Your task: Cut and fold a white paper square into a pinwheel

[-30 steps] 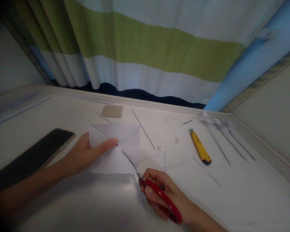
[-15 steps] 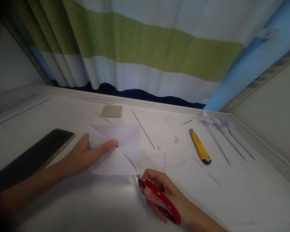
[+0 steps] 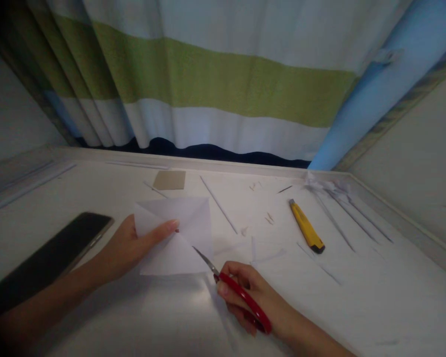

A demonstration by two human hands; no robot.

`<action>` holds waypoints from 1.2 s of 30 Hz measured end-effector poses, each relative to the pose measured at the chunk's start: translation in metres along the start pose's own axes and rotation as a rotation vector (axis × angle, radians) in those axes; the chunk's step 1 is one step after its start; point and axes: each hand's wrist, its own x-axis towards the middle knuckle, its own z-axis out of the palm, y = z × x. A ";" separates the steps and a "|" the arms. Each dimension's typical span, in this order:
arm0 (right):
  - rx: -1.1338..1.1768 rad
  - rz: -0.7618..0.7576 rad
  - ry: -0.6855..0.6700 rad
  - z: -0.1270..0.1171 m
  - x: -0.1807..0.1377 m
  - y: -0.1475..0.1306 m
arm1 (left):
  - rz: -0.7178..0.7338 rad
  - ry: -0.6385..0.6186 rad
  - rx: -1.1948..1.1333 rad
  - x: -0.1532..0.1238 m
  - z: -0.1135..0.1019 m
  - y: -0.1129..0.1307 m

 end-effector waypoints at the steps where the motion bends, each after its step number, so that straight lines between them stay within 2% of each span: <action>1: 0.013 0.007 0.027 -0.001 0.002 -0.001 | -0.009 0.006 0.014 0.001 0.000 -0.001; 5: 0.062 -0.024 0.115 -0.003 0.006 -0.004 | -0.055 0.017 0.075 0.006 0.001 -0.011; 8: 0.099 -0.059 0.131 -0.003 0.007 -0.006 | -0.082 0.007 0.099 0.009 0.002 -0.015; 17: 0.187 -0.181 0.186 -0.004 0.009 -0.014 | -0.050 0.018 0.085 0.008 0.006 -0.006; 28: 0.184 -0.173 0.103 -0.005 0.008 -0.011 | -0.038 0.056 0.058 0.010 0.007 -0.003; 36: 0.153 -0.294 -0.025 -0.009 0.005 -0.001 | 0.009 0.077 0.134 0.013 0.003 -0.001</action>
